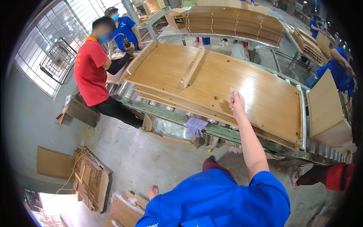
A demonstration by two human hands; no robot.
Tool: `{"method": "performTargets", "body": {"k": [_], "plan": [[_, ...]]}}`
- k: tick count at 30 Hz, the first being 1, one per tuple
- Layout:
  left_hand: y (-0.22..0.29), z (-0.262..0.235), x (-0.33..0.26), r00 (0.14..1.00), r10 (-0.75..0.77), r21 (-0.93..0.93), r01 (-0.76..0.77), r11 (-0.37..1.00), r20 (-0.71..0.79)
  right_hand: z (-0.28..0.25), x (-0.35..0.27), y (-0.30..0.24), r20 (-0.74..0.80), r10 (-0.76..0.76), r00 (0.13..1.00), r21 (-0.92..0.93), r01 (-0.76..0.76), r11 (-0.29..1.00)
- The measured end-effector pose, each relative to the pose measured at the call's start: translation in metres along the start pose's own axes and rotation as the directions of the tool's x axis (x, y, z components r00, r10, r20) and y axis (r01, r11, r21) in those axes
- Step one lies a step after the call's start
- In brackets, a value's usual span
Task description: The person removes protective plastic wrap from a wooden panel and wipes its surface with a cloth. They then place the panel on a conveyor and continue wiping it while other workers handle nearby panels.
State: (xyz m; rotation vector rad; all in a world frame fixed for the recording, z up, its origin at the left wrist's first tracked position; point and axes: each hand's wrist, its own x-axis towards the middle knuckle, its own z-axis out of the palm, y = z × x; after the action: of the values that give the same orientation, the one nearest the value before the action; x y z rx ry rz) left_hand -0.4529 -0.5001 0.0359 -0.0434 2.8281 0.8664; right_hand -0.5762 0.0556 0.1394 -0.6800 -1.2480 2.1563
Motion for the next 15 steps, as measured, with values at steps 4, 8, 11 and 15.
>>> {"method": "performTargets", "body": {"k": [4, 8, 11, 15], "plan": [[0.006, 0.010, 0.035, 0.995, -0.089, -0.199, 0.079, 0.977, -0.042, 0.042, 0.073, 0.020, 0.001, -0.384, 0.923, -0.446, 0.344, 0.826], [0.046, 0.007, 0.108, 0.982, 0.171, -0.162, -0.182, 0.970, -0.081, 0.090, 0.138, 0.028, 0.035, -0.623, 0.782, -0.630, 0.501, 0.593], [0.086, -0.018, 0.170, 0.952, 0.290, -0.154, -0.303, 0.941, -0.101, 0.125, 0.176, 0.033, -0.020, -0.600, 0.800, -0.720, 0.405, 0.563], [0.157, -0.058, 0.258, 0.805, 0.579, 0.031, -0.581, 0.814, -0.131, 0.150, 0.224, 0.027, -0.071, -0.594, 0.801, -0.808, 0.304, 0.506]]}}
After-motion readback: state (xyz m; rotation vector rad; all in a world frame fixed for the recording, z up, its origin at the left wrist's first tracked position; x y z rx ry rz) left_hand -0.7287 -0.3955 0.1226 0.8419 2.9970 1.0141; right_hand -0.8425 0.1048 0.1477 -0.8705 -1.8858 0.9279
